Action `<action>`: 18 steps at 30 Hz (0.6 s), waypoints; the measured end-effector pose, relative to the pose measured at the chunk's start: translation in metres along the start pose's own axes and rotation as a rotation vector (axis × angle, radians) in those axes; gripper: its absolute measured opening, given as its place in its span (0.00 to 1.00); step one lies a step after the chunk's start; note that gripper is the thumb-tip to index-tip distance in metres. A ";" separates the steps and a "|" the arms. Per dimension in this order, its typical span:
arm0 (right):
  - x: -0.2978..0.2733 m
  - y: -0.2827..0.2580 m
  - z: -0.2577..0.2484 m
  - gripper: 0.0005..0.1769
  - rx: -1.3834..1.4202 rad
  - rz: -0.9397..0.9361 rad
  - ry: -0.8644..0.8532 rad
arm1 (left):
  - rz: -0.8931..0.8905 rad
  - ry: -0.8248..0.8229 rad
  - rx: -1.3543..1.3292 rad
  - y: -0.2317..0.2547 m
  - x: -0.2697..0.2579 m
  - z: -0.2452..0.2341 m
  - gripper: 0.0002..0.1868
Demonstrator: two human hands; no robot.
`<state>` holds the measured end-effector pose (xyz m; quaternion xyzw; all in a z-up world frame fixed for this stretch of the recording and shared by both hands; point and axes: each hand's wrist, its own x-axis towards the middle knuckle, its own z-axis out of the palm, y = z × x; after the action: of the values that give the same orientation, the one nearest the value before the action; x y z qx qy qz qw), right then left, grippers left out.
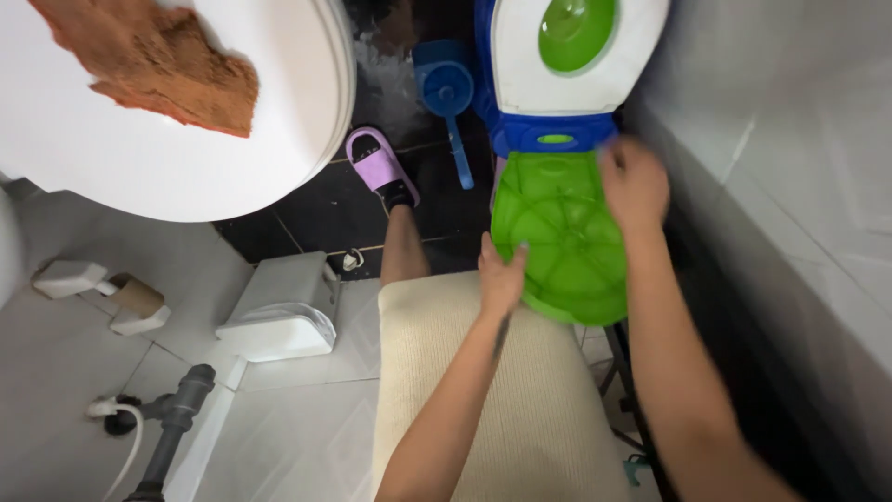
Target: Cleaning a detached toilet seat in a bathroom sink using cleaning spray, a brush, and a sponge.
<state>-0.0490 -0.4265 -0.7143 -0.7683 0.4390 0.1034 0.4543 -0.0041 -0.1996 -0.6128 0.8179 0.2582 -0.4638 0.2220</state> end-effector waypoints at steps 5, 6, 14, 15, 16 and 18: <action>0.112 0.006 0.121 0.35 -0.014 -0.241 0.101 | 0.316 0.185 0.304 0.035 -0.026 -0.020 0.40; 0.121 -0.008 0.132 0.35 -0.004 -0.235 0.090 | 0.304 0.191 0.315 0.041 -0.024 -0.024 0.40; 0.151 -0.061 0.212 0.50 -0.167 0.093 0.184 | 0.491 0.244 0.315 0.072 -0.005 -0.038 0.26; 0.151 -0.062 0.214 0.50 -0.166 0.093 0.185 | 0.493 0.244 0.316 0.073 -0.004 -0.039 0.26; 0.150 -0.064 0.216 0.46 -0.174 0.071 0.294 | 0.485 0.237 0.330 0.074 -0.003 -0.041 0.25; 0.149 -0.071 0.215 0.43 -0.175 0.046 0.403 | 0.478 0.236 0.345 0.077 -0.003 -0.045 0.24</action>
<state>0.1451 -0.3287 -0.8761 -0.7998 0.5275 -0.0043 0.2865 0.0712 -0.2322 -0.5793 0.9292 0.0000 -0.3371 0.1511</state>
